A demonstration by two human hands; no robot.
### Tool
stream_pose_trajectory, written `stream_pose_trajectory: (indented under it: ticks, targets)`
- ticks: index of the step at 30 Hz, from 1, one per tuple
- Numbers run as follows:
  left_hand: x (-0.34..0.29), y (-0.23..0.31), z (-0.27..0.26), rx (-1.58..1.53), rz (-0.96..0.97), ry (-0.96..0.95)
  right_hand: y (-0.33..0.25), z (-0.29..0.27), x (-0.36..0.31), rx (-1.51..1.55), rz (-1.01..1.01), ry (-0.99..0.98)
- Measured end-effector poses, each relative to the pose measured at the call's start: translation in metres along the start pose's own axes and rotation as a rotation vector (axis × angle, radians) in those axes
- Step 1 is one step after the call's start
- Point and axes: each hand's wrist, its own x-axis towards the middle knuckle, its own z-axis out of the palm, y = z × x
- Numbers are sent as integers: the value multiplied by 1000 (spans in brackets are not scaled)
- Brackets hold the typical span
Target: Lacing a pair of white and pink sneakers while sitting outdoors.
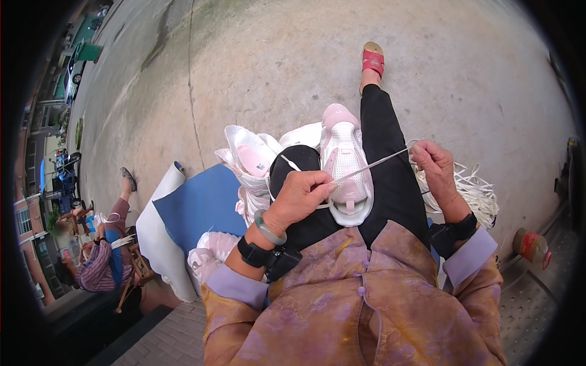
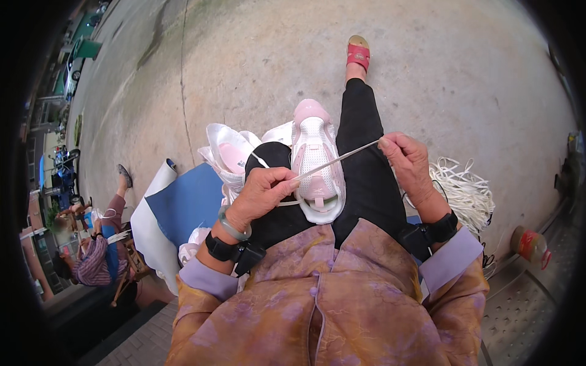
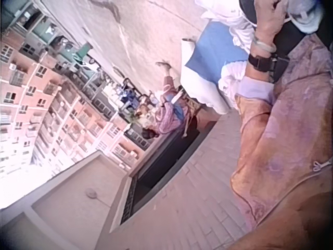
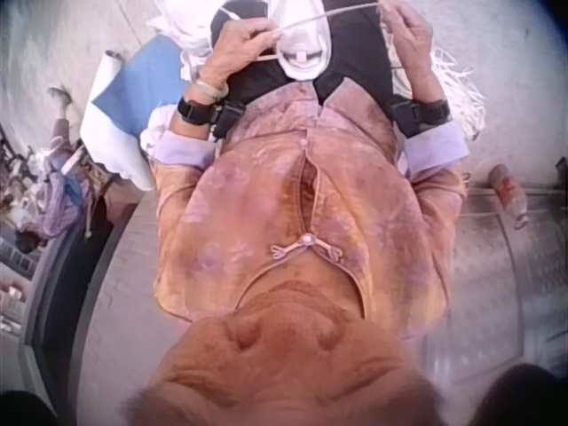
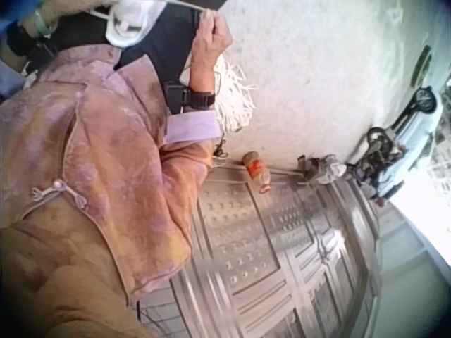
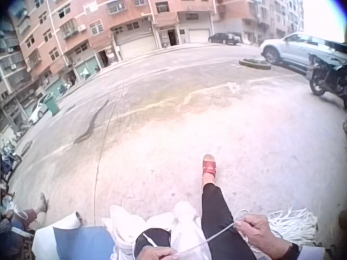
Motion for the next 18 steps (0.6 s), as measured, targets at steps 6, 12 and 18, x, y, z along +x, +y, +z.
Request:
stream_pose_trajectory:
  ticks: [6, 12, 18]
  targets:
    - [6, -4, -10, -19, -12, -10, 36, -36, 10, 4, 69, 155]
    - [16, -8, -6, 10, 51, -25, 91, -65, 30, -166, 205, 342]
    - [20, 5, 3, 145, 79, 25, 101, -55, 46, -870, 86, 287]
